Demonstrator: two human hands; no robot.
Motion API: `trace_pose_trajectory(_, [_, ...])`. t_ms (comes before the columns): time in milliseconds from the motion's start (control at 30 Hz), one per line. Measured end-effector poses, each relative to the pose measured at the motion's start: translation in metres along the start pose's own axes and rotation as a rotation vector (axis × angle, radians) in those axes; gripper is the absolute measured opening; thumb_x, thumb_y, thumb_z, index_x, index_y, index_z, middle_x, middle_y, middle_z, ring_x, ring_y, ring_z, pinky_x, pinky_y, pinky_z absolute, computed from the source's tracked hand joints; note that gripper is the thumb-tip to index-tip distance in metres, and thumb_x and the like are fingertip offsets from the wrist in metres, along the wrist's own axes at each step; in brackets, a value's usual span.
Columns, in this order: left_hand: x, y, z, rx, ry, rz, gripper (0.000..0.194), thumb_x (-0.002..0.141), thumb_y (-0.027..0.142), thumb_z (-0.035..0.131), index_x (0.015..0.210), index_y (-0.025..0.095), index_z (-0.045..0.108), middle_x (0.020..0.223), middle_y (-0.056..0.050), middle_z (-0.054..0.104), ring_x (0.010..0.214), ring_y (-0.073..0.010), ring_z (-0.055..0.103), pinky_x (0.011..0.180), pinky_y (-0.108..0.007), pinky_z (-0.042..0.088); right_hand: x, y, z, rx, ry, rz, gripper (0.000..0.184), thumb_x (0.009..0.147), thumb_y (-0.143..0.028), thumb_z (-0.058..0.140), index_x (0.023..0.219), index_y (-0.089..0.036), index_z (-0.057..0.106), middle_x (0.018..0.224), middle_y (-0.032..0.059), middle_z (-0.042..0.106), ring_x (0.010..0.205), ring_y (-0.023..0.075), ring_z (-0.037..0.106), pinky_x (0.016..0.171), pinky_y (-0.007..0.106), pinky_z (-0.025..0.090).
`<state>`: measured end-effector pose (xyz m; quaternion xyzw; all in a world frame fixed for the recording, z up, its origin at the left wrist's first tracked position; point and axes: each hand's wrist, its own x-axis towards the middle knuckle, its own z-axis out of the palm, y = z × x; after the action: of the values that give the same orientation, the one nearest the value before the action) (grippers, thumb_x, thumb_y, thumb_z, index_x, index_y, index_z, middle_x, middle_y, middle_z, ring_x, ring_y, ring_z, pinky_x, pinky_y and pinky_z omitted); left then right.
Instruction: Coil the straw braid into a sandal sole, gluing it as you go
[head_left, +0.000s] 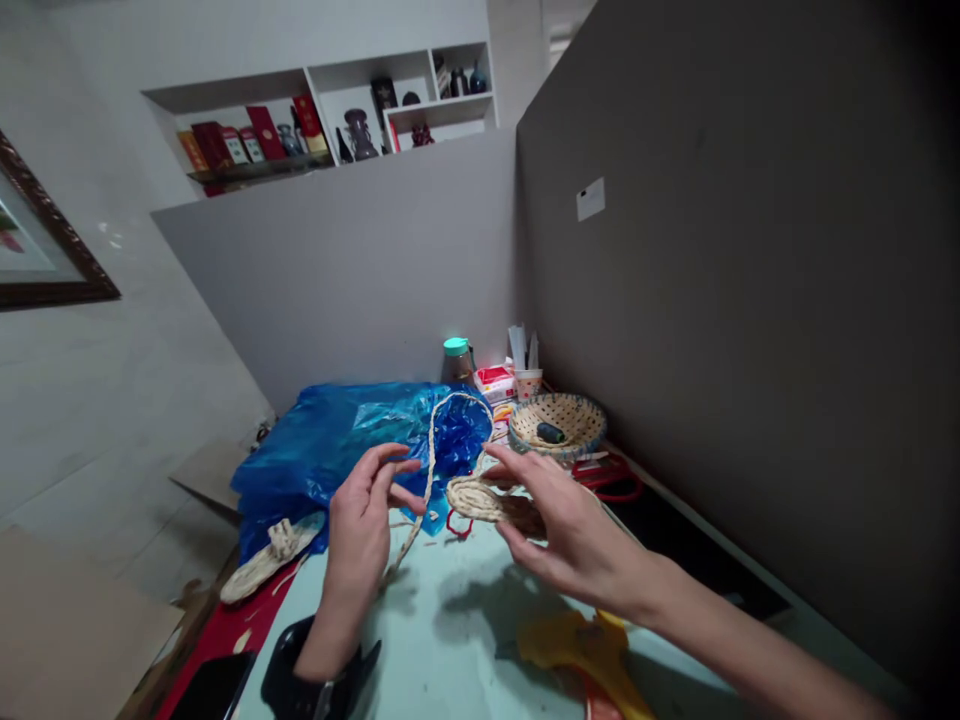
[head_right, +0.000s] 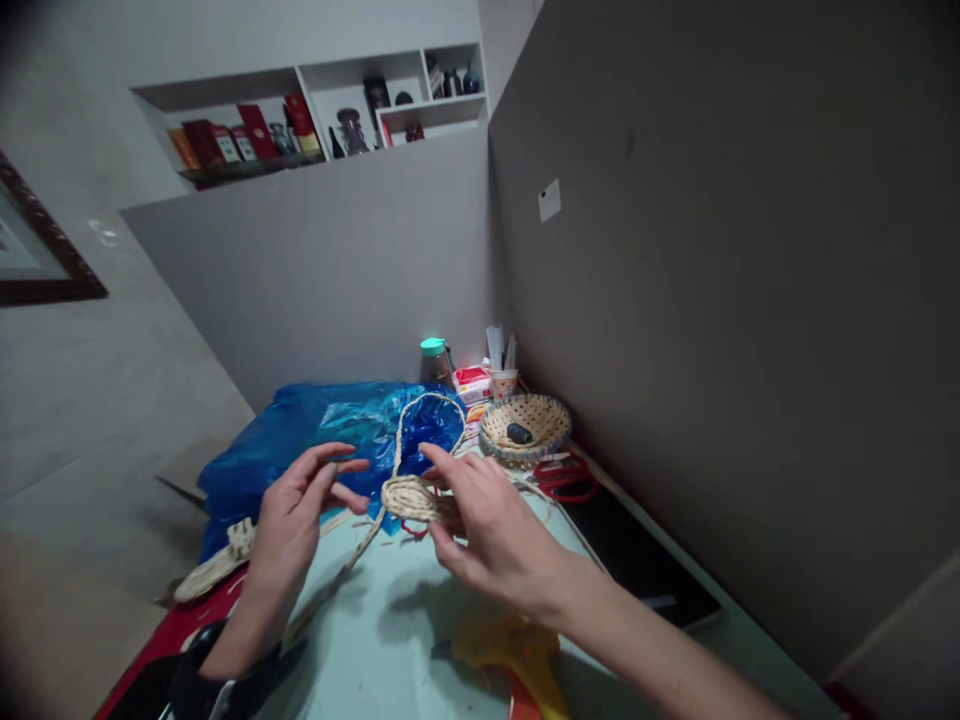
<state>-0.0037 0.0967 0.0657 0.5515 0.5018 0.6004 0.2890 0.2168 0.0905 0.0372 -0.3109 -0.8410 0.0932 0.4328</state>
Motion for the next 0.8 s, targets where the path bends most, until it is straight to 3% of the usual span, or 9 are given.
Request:
trace_pose_trajectory(67, [0.003,-0.010,-0.002,0.008,-0.028,0.011,0.031,0.082,0.040,0.065,0.106,0.020,0.066,0.113,-0.009,0.073,0.078,-0.0204,0.074,0.071,-0.034,0.060,0.002,0.001,0.002,-0.036,-0.014,-0.018,0.065,0.087,-0.012,0.054,0.148,-0.015,0.033,0.121,0.0145,0.066,0.104,0.0288,0.057,0.091,0.051,0.049])
trace_pose_trajectory(100, [0.001,-0.015,-0.003,0.022,-0.028,0.016,0.035,0.081,0.040,0.067,0.110,0.021,0.066,0.117,-0.009,0.072,0.087,-0.0228,0.073,0.074,-0.035,0.059,0.003,0.001,0.003,-0.050,-0.023,-0.027,0.065,0.087,-0.011,0.054,0.148,-0.014,0.032,0.121,0.0149,0.066,0.104,0.0290,0.056,0.092,0.052,0.049])
trace_pose_trajectory(167, [-0.004,-0.021,-0.006,0.061,0.006,0.021,0.032,0.080,0.040,0.068,0.106,0.020,0.069,0.110,-0.008,0.073,0.092,-0.0232,0.071,0.078,-0.034,0.058,0.006,0.003,0.005,-0.073,-0.042,-0.043,0.064,0.088,-0.011,0.052,0.148,-0.011,0.031,0.120,0.0158,0.066,0.102,0.0287,0.056,0.092,0.052,0.048])
trace_pose_trajectory(300, [-0.013,-0.029,-0.009,0.128,0.062,0.001,0.027,0.084,0.038,0.065,0.101,0.020,0.074,0.083,-0.003,0.074,0.071,-0.0167,0.068,0.073,-0.029,0.054,0.015,0.004,0.011,-0.112,-0.093,-0.080,0.060,0.088,-0.011,0.051,0.146,-0.006,0.035,0.114,0.0191,0.065,0.099,0.0300,0.055,0.087,0.051,0.050])
trace_pose_trajectory(533, [-0.014,-0.046,-0.014,0.151,0.015,-0.067,0.034,0.093,0.043,0.051,0.107,0.017,0.067,0.062,0.004,0.064,0.053,-0.0157,0.066,0.058,-0.028,0.053,0.033,0.010,0.015,-0.138,-0.194,-0.158,0.061,0.086,-0.004,0.050,0.145,-0.001,0.036,0.109,0.0212,0.063,0.095,0.0309,0.053,0.081,0.049,0.050])
trace_pose_trajectory(800, [-0.019,-0.047,-0.013,0.266,-0.040,-0.090,0.035,0.095,0.043,0.051,0.107,0.017,0.071,0.042,0.009,0.051,0.032,-0.0098,0.044,0.040,-0.022,0.037,0.032,0.014,0.014,-0.099,-0.278,-0.230,0.062,0.091,-0.005,0.048,0.150,-0.005,0.028,0.103,0.0148,0.063,0.094,0.0270,0.051,0.083,0.043,0.050])
